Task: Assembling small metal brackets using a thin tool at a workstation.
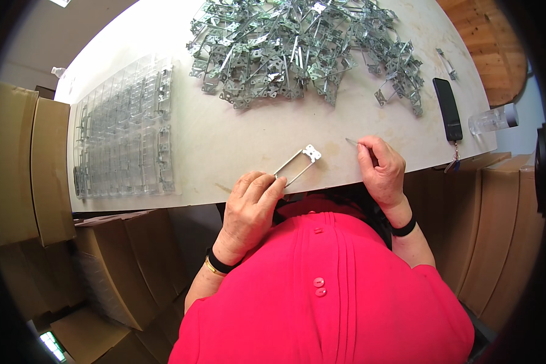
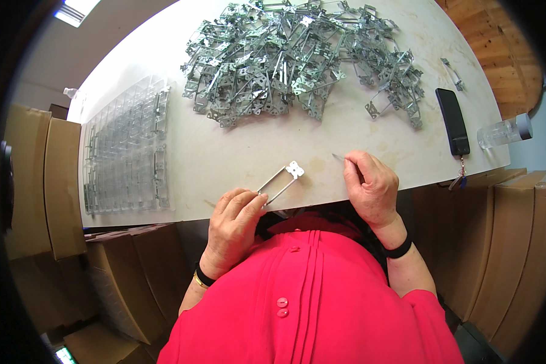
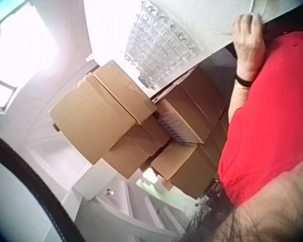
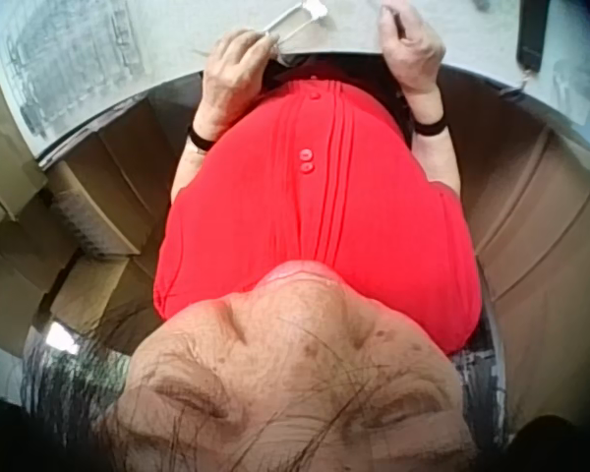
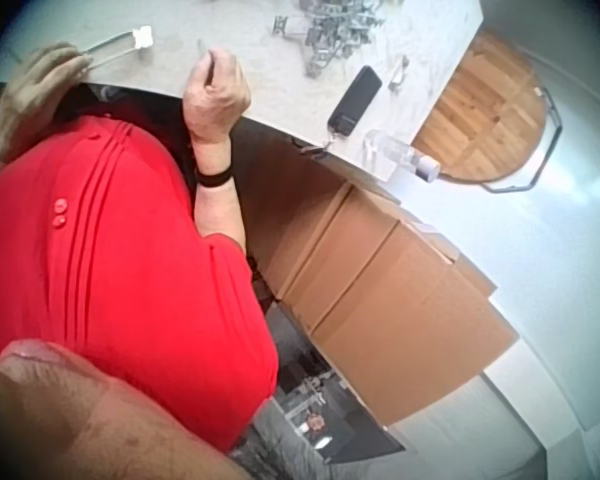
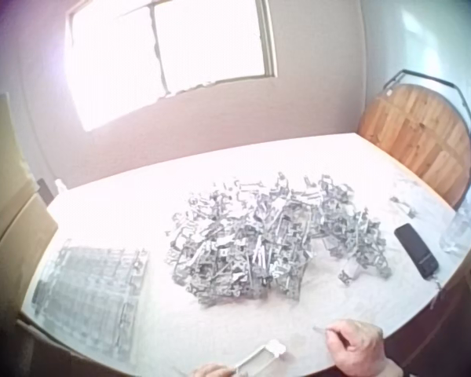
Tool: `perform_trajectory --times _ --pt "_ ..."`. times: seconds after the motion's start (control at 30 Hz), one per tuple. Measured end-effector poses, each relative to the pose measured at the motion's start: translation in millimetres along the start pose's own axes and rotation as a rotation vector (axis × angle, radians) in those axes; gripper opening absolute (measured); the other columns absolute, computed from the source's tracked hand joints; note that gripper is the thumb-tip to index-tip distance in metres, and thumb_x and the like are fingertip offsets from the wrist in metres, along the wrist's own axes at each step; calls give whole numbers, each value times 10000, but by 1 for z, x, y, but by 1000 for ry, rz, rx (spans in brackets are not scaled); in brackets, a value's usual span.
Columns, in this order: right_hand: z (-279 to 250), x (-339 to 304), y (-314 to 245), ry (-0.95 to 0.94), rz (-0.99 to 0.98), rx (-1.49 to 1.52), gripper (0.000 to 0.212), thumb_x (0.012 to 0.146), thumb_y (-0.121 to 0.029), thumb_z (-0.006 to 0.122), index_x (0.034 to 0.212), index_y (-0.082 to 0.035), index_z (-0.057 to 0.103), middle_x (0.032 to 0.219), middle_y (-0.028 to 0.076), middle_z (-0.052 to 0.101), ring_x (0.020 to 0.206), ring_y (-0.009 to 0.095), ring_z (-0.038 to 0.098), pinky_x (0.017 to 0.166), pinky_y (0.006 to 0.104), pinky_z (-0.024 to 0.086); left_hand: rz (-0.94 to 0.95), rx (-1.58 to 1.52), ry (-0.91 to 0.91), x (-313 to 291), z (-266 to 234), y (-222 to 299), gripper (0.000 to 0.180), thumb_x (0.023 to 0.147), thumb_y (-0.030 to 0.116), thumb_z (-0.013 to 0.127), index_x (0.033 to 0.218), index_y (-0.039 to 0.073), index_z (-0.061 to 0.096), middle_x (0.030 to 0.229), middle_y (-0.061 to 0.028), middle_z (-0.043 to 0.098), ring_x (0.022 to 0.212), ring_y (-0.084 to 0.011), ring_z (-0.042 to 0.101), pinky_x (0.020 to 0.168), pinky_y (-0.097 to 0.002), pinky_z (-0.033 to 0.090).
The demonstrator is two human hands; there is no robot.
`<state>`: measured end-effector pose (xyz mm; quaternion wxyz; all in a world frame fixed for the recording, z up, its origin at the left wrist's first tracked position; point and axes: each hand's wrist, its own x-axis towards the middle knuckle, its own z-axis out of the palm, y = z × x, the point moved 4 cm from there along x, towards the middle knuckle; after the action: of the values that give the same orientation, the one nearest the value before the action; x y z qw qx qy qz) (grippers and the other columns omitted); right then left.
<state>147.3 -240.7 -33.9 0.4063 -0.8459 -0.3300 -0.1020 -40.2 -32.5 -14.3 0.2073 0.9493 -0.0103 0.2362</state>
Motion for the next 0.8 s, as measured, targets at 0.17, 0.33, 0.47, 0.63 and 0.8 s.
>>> perform_trajectory --times 0.17,0.33,0.47,0.63,0.8 --pt "-4 -1 -6 -13 24 -10 111 915 -40 754 1002 -94 710 907 102 690 750 304 685 666 395 542 -23 4 42 -1 3 -10 378 865 -33 740 1240 -25 691 1010 -155 721 955 -337 713 893 -435 588" --pt "-3 -3 -8 -38 10 -45 124 895 -39 776 989 -100 722 892 89 664 806 290 685 694 392 540 -70 -2 107 5 8 -15 345 911 -96 698 1250 -31 680 980 -145 729 894 -329 712 838 -432 576" --pt "-2 -2 -13 -66 -28 -72 130 889 -28 778 983 -97 720 896 91 669 793 297 680 696 399 540 -105 -38 133 8 13 -21 376 893 -84 724 1260 -13 683 937 -128 711 840 -310 669 821 -418 536" --pt "4 -2 -20 -90 32 46 143 885 -12 773 996 -87 721 896 98 672 785 302 680 691 415 538 -174 -146 203 7 19 -28 373 888 -63 750 1248 20 694 904 -99 697 816 -281 636 817 -396 507" --pt "17 10 -48 -76 -86 97 169 877 0 774 1021 -80 732 868 96 644 758 295 660 669 405 529 -201 -205 211 7 20 -33 334 900 -22 750 1221 43 687 910 -84 697 808 -281 637 803 -395 470"
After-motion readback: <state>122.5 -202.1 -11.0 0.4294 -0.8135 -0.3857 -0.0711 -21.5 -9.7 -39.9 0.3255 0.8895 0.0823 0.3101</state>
